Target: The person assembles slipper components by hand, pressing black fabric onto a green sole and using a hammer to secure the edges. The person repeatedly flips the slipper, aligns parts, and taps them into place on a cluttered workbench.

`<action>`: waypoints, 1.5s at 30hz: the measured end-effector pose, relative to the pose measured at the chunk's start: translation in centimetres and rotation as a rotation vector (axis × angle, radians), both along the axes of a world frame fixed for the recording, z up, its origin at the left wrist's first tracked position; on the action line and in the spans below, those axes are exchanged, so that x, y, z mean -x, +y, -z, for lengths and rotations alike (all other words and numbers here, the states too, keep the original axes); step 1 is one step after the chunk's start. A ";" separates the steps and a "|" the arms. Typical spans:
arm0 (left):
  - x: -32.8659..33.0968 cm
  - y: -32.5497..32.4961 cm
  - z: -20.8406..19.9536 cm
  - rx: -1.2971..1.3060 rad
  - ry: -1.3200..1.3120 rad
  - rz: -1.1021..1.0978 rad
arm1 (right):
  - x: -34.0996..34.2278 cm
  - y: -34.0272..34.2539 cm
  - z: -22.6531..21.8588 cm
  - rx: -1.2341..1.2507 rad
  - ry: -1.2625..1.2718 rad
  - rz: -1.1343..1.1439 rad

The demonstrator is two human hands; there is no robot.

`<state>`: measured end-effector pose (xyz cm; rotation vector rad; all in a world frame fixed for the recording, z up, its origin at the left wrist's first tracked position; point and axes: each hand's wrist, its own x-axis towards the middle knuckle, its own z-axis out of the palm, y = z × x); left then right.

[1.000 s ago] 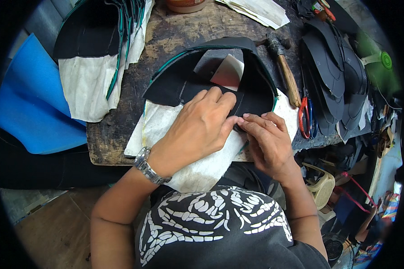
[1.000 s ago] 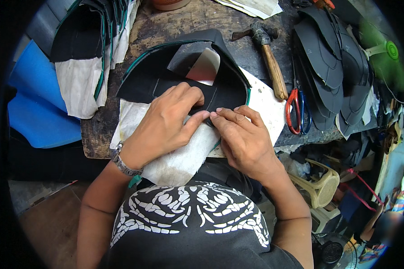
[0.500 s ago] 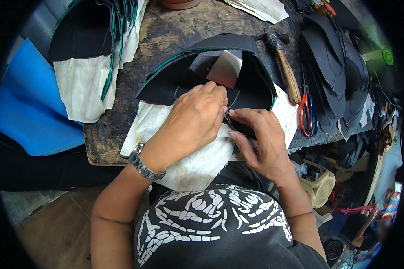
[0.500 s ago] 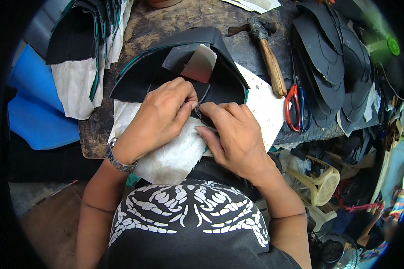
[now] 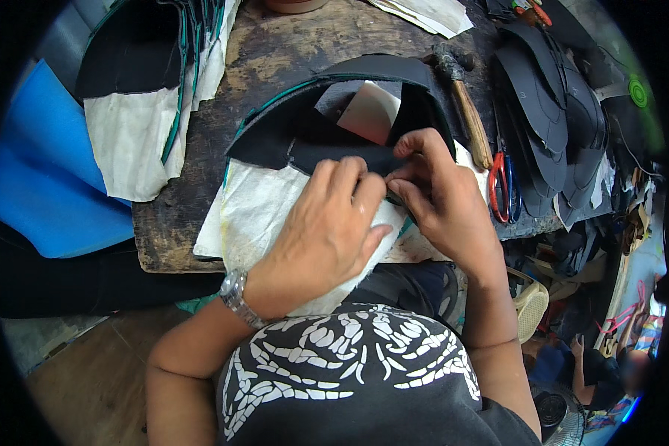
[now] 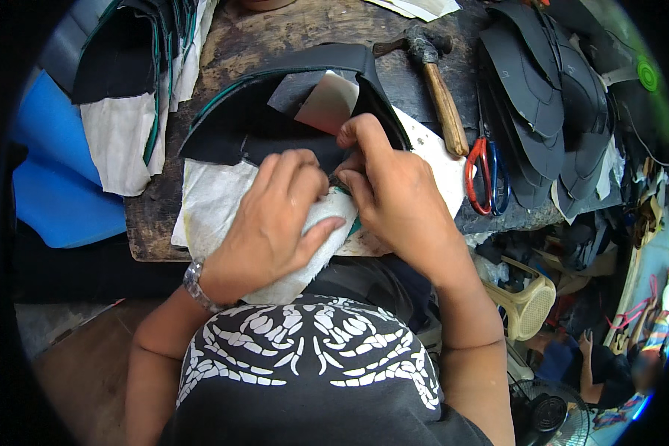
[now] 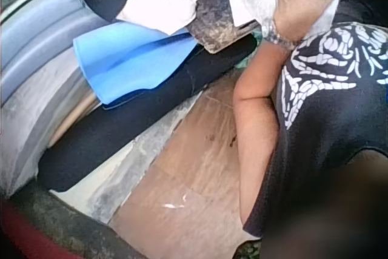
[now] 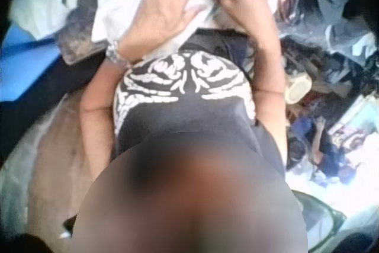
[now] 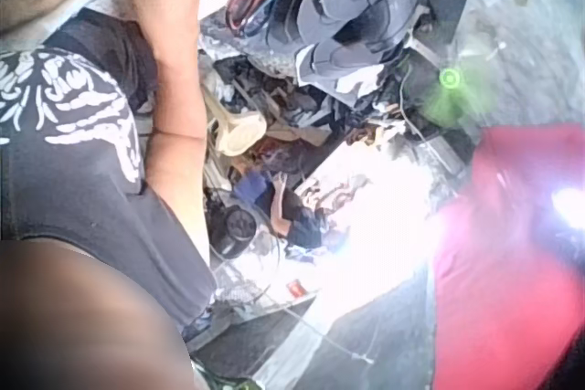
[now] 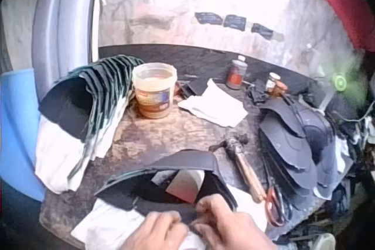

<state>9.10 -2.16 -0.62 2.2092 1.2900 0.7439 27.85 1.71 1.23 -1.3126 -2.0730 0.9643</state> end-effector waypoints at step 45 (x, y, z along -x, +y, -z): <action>-1.8 -0.1 0.9 -0.063 0.036 -0.212 | -0.2 -6.1 5.0 -0.310 0.125 0.096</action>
